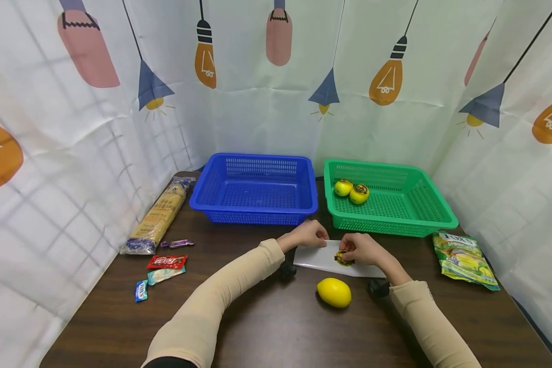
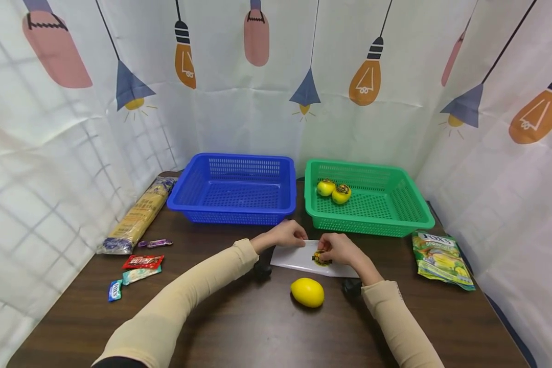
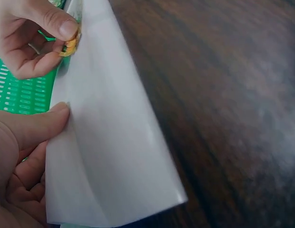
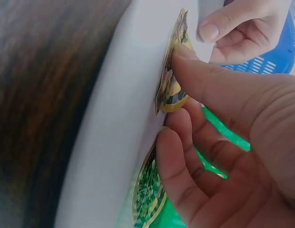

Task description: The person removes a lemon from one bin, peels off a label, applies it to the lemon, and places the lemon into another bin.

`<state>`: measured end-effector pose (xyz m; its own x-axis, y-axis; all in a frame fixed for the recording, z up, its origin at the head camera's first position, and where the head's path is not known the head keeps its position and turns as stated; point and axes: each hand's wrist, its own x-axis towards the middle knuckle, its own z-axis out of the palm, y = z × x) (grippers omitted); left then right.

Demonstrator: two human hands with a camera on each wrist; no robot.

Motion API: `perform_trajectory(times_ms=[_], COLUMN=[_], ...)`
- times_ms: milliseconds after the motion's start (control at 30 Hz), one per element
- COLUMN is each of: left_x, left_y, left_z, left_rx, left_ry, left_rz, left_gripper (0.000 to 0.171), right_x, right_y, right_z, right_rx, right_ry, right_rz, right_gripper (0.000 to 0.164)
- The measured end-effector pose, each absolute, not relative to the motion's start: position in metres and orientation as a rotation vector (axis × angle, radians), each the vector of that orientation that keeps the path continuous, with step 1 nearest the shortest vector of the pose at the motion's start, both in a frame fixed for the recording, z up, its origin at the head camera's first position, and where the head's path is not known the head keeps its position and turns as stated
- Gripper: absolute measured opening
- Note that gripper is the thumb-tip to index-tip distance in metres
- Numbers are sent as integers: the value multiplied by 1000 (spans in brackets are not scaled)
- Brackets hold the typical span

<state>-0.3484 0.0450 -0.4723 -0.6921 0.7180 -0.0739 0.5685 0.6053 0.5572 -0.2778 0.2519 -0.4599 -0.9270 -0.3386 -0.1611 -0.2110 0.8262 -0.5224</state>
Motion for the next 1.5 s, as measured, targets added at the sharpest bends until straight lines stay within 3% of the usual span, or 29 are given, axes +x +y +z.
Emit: perform_trajectory(times_ms=[400,933,1167,1500], left_x=[-347,-341,-310,-253], left_y=[42,21,13,-4], left_z=[-472,-455,-447,-462], left_rx=[1060,1149,1409,1295], left_ry=[2538,2602,2529,2244], left_rz=[772,867,971,1086], left_gripper=[16,31,24,28], right_x=[-277,-227,-208,-196], right_y=[253,227,225,223], right_z=[-452,-382,-392,-423], right_rx=[-541,-736,-727,-643], right_ry=[2749,2514,2461,2460], right_rz=[-714,-1146,-1110,-1148], right_gripper=[11,15,13,16])
